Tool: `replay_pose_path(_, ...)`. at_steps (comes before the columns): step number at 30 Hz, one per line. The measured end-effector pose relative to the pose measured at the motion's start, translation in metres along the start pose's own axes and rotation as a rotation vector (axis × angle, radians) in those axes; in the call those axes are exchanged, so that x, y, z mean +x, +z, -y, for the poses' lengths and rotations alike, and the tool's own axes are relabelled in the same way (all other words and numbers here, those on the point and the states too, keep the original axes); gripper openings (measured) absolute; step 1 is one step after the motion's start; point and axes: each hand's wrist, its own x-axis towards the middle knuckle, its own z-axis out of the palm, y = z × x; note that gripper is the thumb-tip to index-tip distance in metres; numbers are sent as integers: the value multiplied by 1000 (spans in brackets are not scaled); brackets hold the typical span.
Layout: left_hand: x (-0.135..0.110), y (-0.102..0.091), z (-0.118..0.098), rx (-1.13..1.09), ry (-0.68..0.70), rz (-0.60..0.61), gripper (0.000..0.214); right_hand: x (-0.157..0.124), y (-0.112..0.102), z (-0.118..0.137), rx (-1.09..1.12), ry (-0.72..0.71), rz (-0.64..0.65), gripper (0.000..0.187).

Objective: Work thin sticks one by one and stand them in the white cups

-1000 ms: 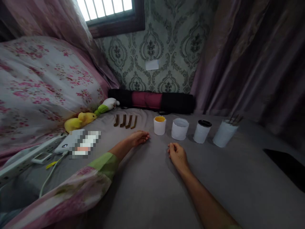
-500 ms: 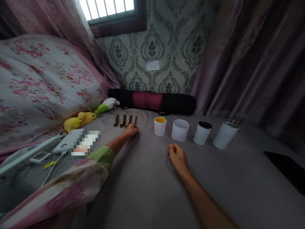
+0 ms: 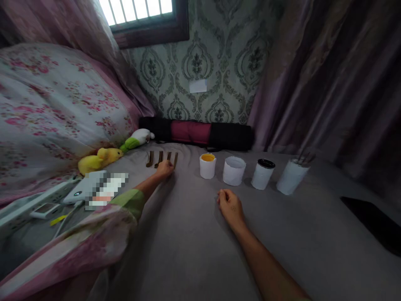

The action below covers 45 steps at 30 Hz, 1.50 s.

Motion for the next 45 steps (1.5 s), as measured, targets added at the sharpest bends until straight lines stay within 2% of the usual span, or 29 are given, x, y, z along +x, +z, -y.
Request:
replay_pose_path(15, 8, -1, -3, 173, 79, -52, 24, 2, 1, -3, 13, -5, -9, 35)
replay_pose_path(26, 13, 13, 0, 187, 90, -54, 31, -1, 0, 5, 12, 36, -3, 37)
replay_pose_path(45, 15, 19, 8, 170, 87, -61, 32, 1, 1, 4, 10, 34, 12, 36)
